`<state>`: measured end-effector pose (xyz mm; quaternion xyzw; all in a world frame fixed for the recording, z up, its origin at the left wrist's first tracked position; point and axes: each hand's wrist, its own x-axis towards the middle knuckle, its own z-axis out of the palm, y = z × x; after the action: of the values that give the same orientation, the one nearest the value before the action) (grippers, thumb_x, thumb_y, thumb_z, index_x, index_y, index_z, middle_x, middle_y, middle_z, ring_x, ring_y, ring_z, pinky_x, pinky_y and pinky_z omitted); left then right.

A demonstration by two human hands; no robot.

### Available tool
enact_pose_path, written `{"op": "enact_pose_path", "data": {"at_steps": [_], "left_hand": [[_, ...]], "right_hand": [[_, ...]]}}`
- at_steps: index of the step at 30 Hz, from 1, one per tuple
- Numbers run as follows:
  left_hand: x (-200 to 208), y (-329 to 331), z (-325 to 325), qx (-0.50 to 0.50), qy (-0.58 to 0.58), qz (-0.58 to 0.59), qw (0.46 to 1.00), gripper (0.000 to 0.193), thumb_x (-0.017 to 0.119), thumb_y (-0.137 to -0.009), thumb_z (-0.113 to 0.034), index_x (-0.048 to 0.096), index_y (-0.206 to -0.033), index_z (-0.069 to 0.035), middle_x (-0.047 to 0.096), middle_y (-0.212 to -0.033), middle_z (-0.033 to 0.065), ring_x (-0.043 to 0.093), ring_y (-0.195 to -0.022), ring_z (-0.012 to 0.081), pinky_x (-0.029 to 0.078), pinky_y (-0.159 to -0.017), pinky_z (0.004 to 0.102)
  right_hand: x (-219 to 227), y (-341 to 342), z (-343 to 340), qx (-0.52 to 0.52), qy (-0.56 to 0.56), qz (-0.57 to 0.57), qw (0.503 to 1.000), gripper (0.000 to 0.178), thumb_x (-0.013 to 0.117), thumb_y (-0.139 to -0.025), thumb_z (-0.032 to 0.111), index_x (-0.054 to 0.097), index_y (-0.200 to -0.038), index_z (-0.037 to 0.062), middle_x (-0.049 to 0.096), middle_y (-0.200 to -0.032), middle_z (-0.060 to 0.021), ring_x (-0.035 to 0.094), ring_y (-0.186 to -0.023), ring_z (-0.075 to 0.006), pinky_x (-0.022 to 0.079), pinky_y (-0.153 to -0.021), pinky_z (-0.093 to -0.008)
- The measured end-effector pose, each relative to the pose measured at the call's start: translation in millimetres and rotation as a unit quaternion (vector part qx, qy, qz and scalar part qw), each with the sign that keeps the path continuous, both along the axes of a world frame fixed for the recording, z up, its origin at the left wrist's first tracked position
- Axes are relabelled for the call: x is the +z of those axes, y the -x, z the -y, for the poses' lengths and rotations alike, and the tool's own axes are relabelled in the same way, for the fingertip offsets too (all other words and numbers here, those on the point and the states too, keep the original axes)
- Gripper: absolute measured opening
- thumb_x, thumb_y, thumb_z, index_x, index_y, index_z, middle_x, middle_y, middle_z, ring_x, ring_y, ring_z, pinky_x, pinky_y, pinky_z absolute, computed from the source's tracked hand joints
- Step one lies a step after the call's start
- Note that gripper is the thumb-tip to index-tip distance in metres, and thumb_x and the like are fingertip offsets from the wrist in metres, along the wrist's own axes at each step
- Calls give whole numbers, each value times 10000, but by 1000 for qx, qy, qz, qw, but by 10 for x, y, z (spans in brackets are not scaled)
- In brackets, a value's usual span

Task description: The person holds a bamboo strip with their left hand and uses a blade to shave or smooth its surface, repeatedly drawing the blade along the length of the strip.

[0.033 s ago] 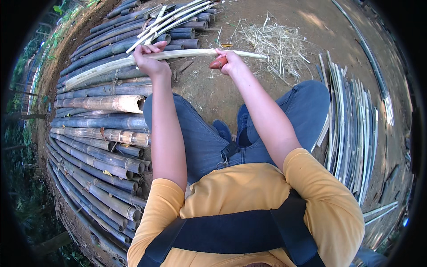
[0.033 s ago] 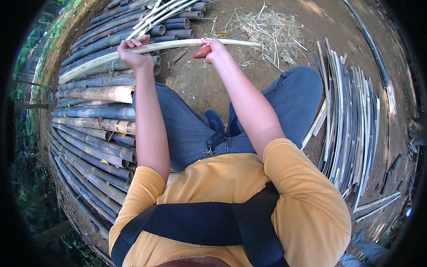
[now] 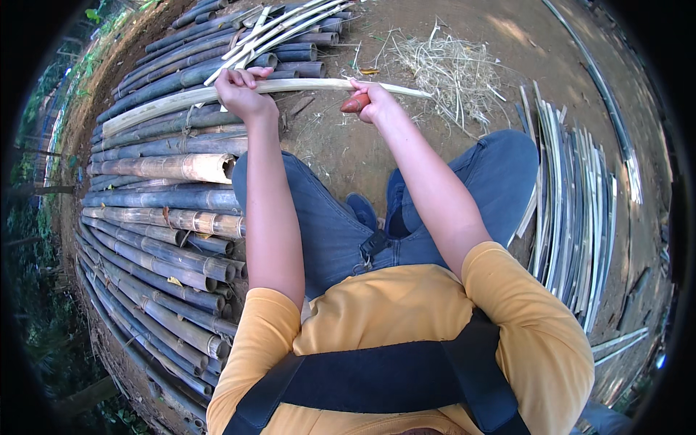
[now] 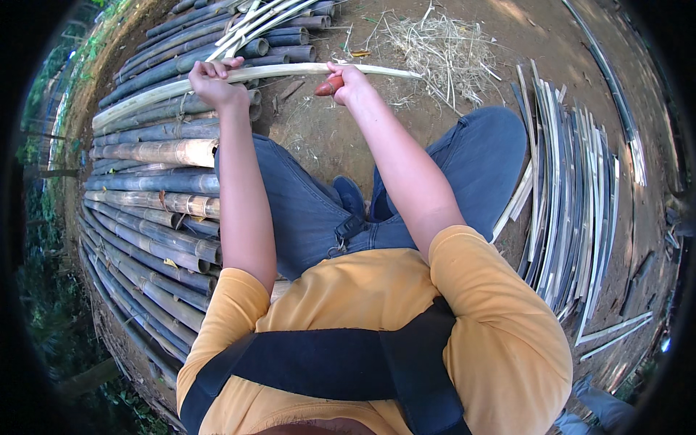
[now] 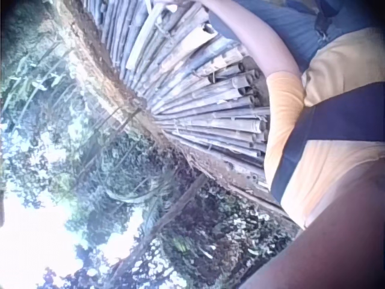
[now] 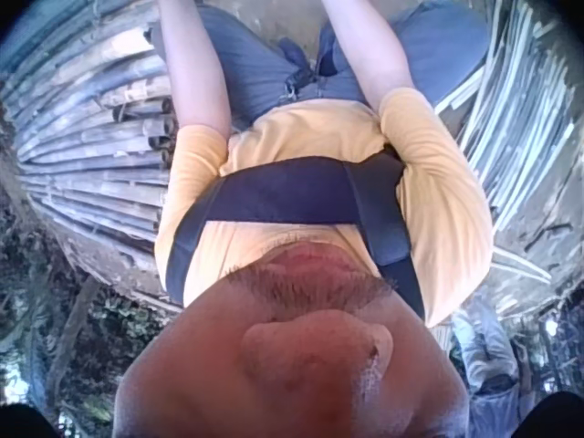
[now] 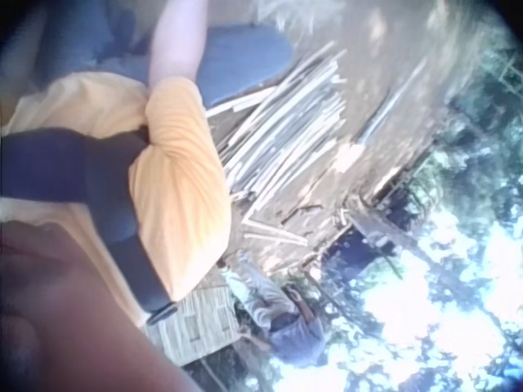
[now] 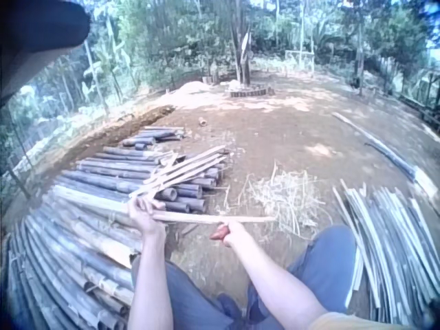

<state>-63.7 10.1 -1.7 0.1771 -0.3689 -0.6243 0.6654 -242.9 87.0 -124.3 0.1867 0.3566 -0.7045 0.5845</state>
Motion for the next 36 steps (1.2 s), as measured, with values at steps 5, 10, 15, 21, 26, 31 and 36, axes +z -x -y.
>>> {"op": "enact_pose_path", "data": {"at_steps": [5, 10, 15, 21, 26, 31, 36], "left_hand": [[81, 228, 84, 62, -3, 59, 996, 361, 376, -955, -295, 273, -642, -147, 256, -511, 11, 255, -429, 144, 262, -417, 304], [108, 300, 312, 100, -33, 49, 993, 342, 425, -917, -239, 275, -629, -132, 258, -489, 9, 257, -392, 138, 246, -383, 317], [-4, 272, 441, 94, -46, 45, 993, 319, 405, -905, -252, 263, -642, -141, 245, -520, -1, 216, -419, 132, 208, -403, 316], [-139, 51, 552, 35, -35, 36, 998, 324, 361, -900, -267, 227, -630, -151, 215, -517, -7, 165, -433, 131, 167, -407, 292], [-183, -77, 646, -139, 40, 19, 989, 344, 362, -895, -274, 257, -590, -153, 246, -480, -9, 202, -407, 120, 211, -398, 278], [-213, -138, 663, -231, 87, 2, 969, 349, 366, -892, -286, 280, -583, -149, 258, -476, -12, 215, -410, 113, 237, -415, 273], [-177, -123, 585, -246, 100, 2, 964, 339, 379, -878, -287, 283, -583, -149, 259, -482, -15, 218, -414, 111, 238, -423, 271]], "right_hand": [[-336, -287, -440, 66, -13, 83, 994, 75, 574, -895, 12, 543, -964, 10, 585, -979, -112, 452, -510, -28, 464, -551, -178], [-385, -400, -1202, 120, -52, 85, 988, 48, 532, -829, -20, 512, -852, 17, 528, -682, -28, 456, -502, -64, 443, -499, -245], [-173, -244, -1636, 98, -118, -139, 978, 104, 591, -806, 15, 492, -822, 42, 512, -646, -15, 478, -508, -99, 445, -491, -279], [2, -26, -1432, 226, -167, -545, 790, 207, 690, -770, 120, 497, -807, 52, 557, -648, -75, 587, -603, -205, 475, -558, -380], [306, 14, -1141, 325, -142, -745, 565, 183, 662, -786, 178, 568, -832, 28, 644, -777, -197, 642, -768, -384, 479, -705, -474], [-40, 250, -1036, 363, -211, -744, 519, 173, 571, -860, 172, 594, -883, 2, 660, -862, -252, 654, -869, -416, 489, -762, -491], [17, 605, -919, 441, -247, -709, 491, 227, 512, -902, 198, 604, -927, -9, 651, -909, -288, 646, -884, -431, 500, -772, -478]]}}
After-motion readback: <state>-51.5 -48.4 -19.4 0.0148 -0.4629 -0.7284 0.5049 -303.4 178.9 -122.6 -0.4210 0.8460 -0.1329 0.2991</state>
